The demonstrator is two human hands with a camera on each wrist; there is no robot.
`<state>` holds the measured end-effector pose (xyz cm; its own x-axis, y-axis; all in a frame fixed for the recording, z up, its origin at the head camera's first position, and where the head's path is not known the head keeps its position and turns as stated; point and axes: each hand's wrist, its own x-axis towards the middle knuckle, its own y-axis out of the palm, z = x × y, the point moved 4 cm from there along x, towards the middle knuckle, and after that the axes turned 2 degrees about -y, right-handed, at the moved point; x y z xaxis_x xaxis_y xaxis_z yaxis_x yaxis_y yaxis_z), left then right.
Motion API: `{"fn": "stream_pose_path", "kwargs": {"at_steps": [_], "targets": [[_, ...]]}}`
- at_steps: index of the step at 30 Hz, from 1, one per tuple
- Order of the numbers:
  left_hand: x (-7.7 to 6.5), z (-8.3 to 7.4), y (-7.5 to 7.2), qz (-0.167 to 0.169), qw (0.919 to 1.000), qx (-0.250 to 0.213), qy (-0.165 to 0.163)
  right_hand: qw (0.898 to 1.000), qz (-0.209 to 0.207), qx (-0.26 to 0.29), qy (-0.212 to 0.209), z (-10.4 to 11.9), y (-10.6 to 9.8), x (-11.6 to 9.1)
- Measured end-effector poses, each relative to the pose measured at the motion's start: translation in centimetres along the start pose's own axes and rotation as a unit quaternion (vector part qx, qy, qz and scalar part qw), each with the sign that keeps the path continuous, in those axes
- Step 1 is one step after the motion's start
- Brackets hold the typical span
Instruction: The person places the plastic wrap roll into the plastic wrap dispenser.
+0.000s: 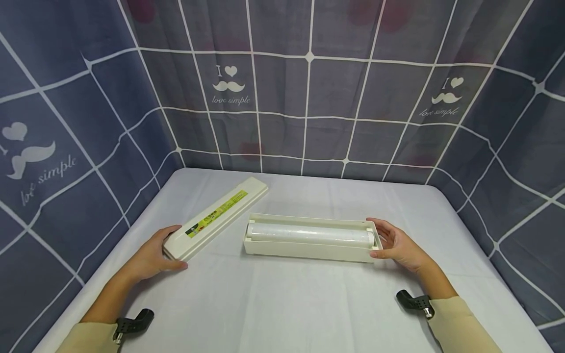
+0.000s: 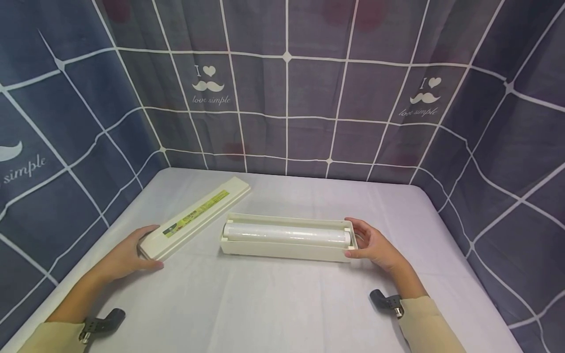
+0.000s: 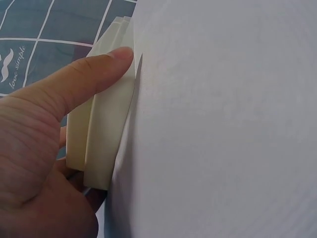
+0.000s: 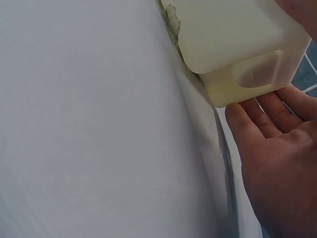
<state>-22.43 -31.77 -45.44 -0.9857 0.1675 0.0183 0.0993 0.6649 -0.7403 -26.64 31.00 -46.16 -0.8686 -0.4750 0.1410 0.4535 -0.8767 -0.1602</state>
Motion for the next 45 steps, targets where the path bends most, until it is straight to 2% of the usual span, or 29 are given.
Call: {"fn": "stream_pose_path", "kwargs": {"at_steps": [8, 20, 34, 41, 45], "targets": [[0.0, -0.3, 0.0, -0.012, 0.9994, 0.031, -0.008, 1.000, -0.001, -0.001, 0.005, -0.1, -0.1, 0.0], [0.1, -0.6, -0.2, -0.034, 0.9989, 0.033, -0.007, 1.000, -0.005, -0.011, 0.022, 0.0, -0.1, 0.1], [0.2, -0.9, -0.6, -0.066, 0.9977, 0.013, 0.004, 1.000, -0.002, -0.005, 0.017, 0.2, 0.0, 0.0], [0.0, -1.2, -0.8, -0.109, 0.9934, 0.006, 0.036, 1.000, -0.001, -0.005, 0.018, 0.2, 0.1, 0.0], [0.0, -1.5, -0.8, -0.119, 0.9917, 0.005, 0.047, 1.000, -0.004, -0.005, 0.017, 0.2, 0.1, 0.0]]}}
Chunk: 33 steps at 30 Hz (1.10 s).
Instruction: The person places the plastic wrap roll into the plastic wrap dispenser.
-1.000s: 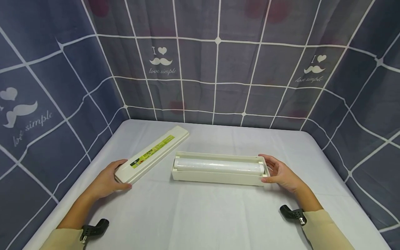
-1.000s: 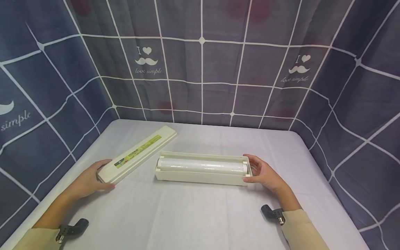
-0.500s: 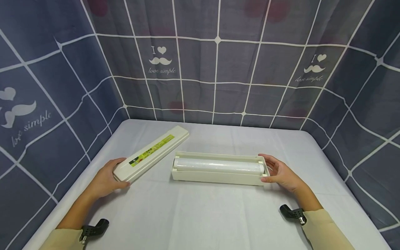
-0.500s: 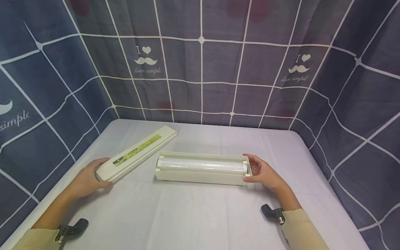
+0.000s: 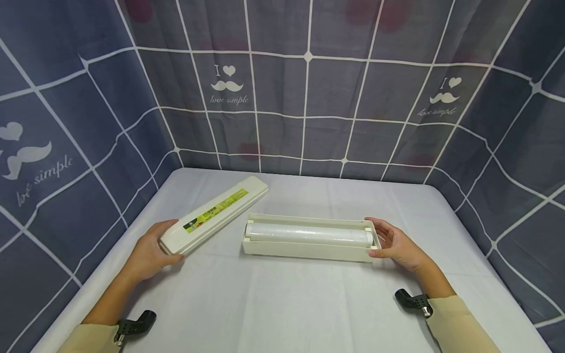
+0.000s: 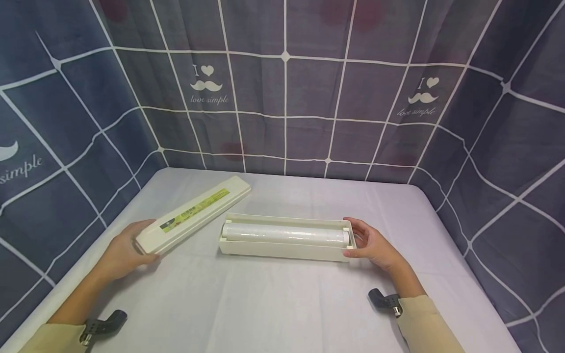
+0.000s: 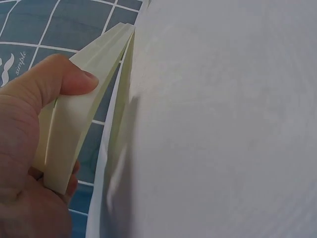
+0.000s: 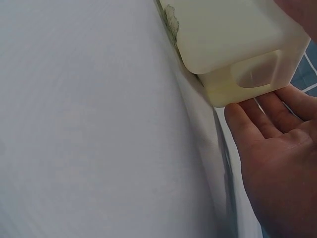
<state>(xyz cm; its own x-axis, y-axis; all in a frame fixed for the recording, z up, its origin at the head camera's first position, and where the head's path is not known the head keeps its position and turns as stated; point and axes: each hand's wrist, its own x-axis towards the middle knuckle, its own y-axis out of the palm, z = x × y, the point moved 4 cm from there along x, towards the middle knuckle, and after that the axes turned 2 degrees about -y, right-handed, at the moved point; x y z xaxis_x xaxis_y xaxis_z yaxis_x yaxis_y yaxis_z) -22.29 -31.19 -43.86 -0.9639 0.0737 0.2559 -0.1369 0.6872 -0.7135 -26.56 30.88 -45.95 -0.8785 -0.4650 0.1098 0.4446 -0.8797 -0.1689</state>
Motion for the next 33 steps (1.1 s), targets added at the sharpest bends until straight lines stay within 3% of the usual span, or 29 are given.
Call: {"fn": "stream_pose_path", "kwargs": {"at_steps": [11, 20, 33], "targets": [[0.1, 0.2, 0.3, -0.004, 1.0000, -0.005, 0.001, 1.000, -0.001, 0.004, 0.002, 0.0, 0.1, 0.0], [0.5, -0.7, 0.3, -0.025, 0.9993, -0.026, 0.012, 1.000, -0.002, 0.003, 0.007, 0.0, 0.0, 0.0], [1.2, -0.8, 0.4, -0.010, 0.9991, -0.035, -0.023, 1.000, -0.004, -0.003, 0.006, -0.1, 0.0, -0.1]]}}
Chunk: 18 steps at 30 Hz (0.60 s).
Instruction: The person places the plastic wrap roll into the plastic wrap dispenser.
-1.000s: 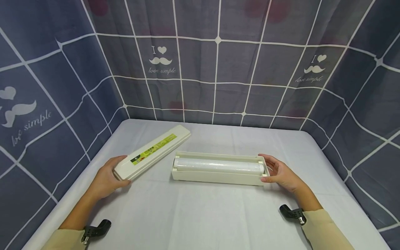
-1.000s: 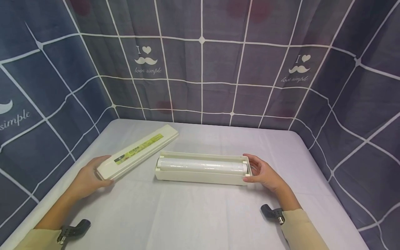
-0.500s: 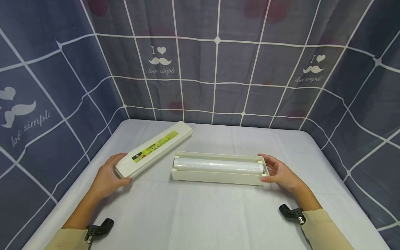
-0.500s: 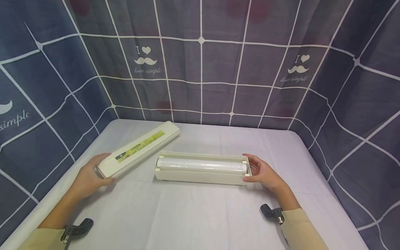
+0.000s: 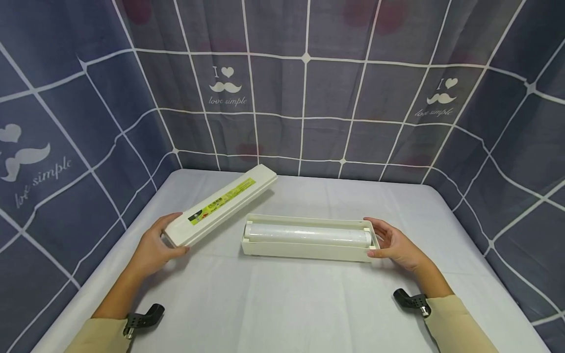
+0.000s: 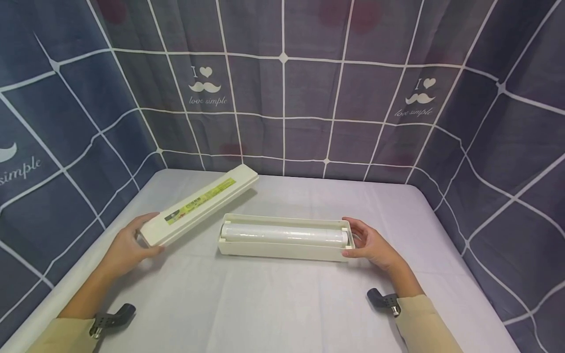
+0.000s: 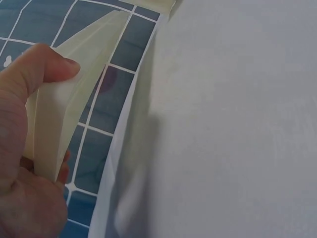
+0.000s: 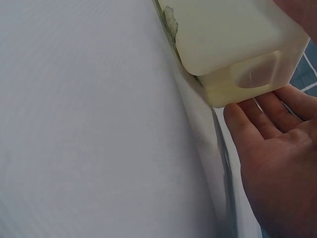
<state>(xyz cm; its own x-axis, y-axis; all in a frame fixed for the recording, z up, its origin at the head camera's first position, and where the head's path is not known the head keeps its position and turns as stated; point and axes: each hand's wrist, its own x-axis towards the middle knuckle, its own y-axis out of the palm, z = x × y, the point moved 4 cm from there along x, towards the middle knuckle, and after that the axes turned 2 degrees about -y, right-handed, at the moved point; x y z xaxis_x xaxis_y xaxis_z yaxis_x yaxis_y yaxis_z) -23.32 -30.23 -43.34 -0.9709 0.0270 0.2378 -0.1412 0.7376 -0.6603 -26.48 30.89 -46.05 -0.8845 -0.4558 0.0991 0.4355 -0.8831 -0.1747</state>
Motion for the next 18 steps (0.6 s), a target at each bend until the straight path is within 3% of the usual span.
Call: {"fn": "stream_pose_path", "kwargs": {"at_steps": [6, 18], "targets": [[0.2, -0.4, 0.0, 0.001, 0.9999, -0.011, 0.003, 1.000, 0.002, 0.003, 0.001, 0.1, 0.1, -0.1], [0.7, -1.1, 0.5, 0.011, 0.9970, -0.064, 0.041, 1.000, 0.007, 0.009, -0.008, 0.2, 0.0, -0.1]]}}
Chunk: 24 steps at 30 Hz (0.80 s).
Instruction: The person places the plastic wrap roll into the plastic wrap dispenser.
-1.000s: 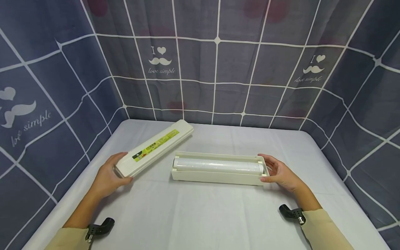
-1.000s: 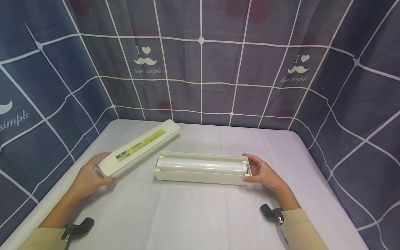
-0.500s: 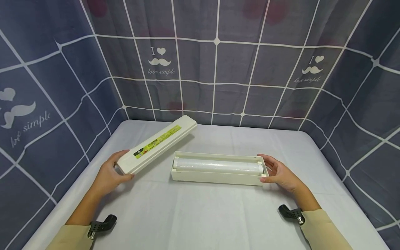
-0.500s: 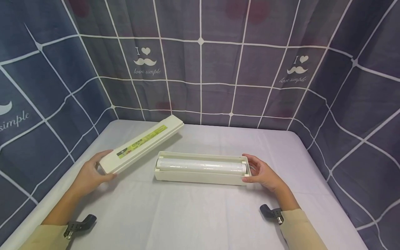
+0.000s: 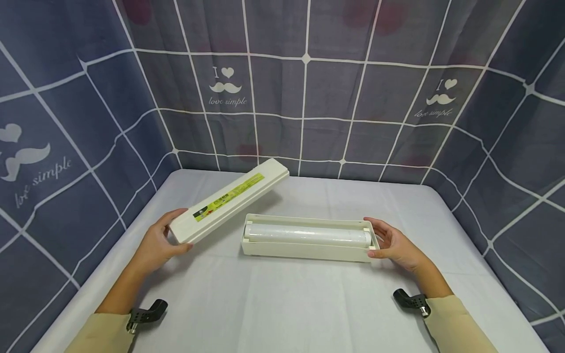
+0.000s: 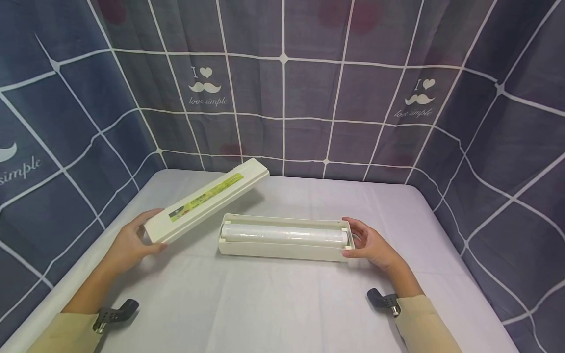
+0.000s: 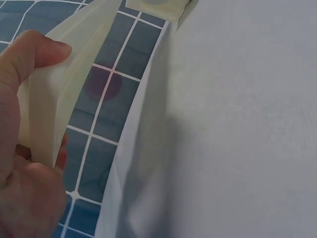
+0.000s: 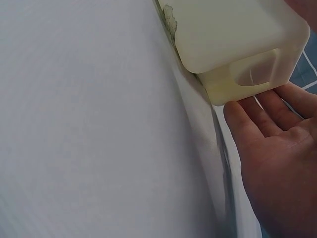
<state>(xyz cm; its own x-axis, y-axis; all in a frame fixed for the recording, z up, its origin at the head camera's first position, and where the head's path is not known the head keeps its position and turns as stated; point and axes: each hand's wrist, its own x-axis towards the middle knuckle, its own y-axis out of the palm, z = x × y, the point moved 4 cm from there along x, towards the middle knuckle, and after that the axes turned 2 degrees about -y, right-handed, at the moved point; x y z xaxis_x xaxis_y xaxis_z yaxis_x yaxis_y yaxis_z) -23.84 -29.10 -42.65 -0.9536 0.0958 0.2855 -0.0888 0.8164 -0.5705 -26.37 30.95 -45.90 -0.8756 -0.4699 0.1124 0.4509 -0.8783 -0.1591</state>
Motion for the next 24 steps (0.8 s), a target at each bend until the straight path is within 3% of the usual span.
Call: {"fn": "stream_pose_path", "kwargs": {"at_steps": [12, 24], "targets": [[0.6, -1.0, 0.4, 0.024, 0.9974, -0.056, 0.040, 1.000, -0.001, -0.001, 0.002, 0.1, 0.0, -0.1], [1.5, -1.7, 1.5, 0.057, 0.9930, -0.087, 0.056, 1.000, 0.010, -0.005, 0.004, 0.3, -0.2, 0.2]]}}
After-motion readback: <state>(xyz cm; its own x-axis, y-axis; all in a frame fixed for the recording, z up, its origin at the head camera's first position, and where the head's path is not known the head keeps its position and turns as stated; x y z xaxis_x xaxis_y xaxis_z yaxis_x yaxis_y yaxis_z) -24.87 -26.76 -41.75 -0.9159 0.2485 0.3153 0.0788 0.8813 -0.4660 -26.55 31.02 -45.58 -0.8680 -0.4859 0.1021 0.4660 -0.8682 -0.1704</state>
